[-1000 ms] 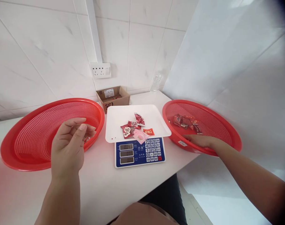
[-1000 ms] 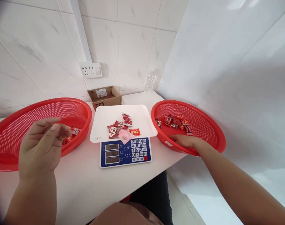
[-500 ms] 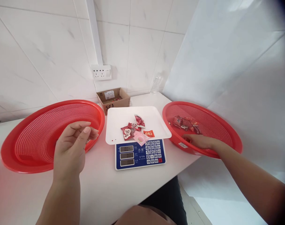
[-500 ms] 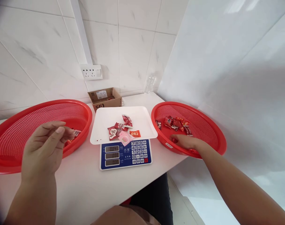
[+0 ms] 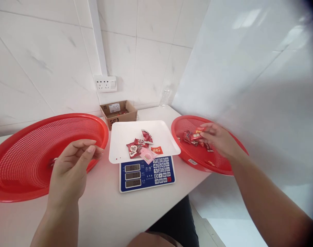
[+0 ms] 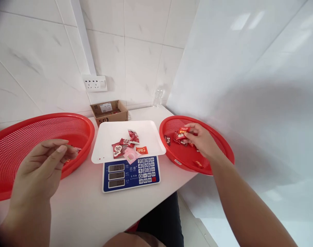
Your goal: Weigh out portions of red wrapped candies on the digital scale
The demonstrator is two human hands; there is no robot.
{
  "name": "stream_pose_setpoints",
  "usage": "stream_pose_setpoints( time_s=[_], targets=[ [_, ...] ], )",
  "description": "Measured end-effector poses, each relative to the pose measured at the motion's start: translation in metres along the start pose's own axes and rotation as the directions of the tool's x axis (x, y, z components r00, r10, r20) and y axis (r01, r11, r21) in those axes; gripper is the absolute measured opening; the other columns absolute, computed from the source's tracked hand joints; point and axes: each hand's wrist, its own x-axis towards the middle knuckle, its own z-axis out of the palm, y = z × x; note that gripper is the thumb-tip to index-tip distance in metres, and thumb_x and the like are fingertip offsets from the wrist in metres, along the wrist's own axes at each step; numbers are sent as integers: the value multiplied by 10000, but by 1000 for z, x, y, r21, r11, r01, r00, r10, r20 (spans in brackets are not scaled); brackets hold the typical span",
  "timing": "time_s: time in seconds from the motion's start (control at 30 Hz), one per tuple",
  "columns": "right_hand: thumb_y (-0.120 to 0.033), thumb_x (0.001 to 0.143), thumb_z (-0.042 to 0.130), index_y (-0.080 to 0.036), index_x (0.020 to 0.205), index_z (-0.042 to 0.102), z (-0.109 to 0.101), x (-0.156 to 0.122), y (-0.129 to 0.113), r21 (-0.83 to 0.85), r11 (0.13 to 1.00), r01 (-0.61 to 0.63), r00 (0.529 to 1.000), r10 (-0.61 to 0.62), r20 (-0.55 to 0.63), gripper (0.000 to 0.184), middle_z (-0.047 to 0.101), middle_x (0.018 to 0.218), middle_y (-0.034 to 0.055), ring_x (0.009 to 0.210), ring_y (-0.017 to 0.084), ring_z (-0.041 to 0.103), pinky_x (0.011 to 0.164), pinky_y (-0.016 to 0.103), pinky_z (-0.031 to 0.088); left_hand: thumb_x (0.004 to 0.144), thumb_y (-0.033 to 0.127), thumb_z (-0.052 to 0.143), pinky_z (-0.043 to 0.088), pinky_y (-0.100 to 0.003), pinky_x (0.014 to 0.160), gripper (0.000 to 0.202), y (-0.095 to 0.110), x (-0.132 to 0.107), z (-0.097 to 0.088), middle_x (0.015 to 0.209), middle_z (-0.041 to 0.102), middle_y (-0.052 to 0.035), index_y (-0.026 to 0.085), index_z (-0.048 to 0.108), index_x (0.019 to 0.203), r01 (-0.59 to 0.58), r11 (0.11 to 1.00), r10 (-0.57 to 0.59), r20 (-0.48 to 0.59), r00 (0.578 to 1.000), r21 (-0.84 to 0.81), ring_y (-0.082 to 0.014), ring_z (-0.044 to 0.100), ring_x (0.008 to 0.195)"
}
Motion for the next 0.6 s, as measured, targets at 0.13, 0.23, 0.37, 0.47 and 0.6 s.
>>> stream_pose_setpoints(
  time_s=[0.13, 0.23, 0.37, 0.47, 0.6],
  targets=[
    [-309, 702, 660, -250, 920, 557, 42, -10, -31, 229, 973, -14, 987, -24, 161, 248, 648, 892, 12, 770, 177, 653, 676, 340, 555, 736, 391, 706, 500, -301, 743, 155, 0, -1, 0, 741, 640, 35, 311, 655, 858, 18, 999, -18, -1, 1000, 29, -145, 606, 742],
    [-274, 722, 618, -237, 909, 557, 80, -15, -38, 182, 980, 82, 970, -121, 211, 200, 637, 901, 22, 813, 176, 630, 688, 339, 542, 733, 401, 705, 507, -309, 744, 172, 1, -1, 1, 770, 658, 26, 305, 650, 865, 26, 999, -26, 13, 1000, 46, -155, 617, 757],
    [-194, 762, 532, -235, 876, 567, 120, -22, -41, 25, 967, 252, 930, -249, 271, 126, 649, 890, 11, 821, 171, 615, 773, 365, 500, 725, 412, 705, 520, -312, 737, 200, 3, -2, 3, 750, 664, 25, 286, 646, 869, 27, 998, -27, 10, 1000, 51, -157, 622, 746],
    [-225, 810, 499, -239, 885, 566, 137, -27, -46, 26, 952, 304, 894, -294, 337, 101, 654, 901, 8, 853, 173, 612, 797, 360, 482, 720, 415, 707, 525, -289, 729, 208, 3, -2, 3, 745, 667, 29, 281, 646, 867, 24, 999, -25, 14, 1000, 44, -148, 622, 741],
    [-290, 828, 500, -233, 926, 555, 145, -27, -51, 154, 958, 243, 911, -280, 304, 126, 639, 900, 10, 832, 159, 606, 785, 334, 479, 735, 402, 696, 528, -273, 722, 192, 2, -2, 3, 724, 661, 31, 281, 649, 875, 21, 999, -22, 19, 1000, 40, -139, 619, 724]
  ],
)
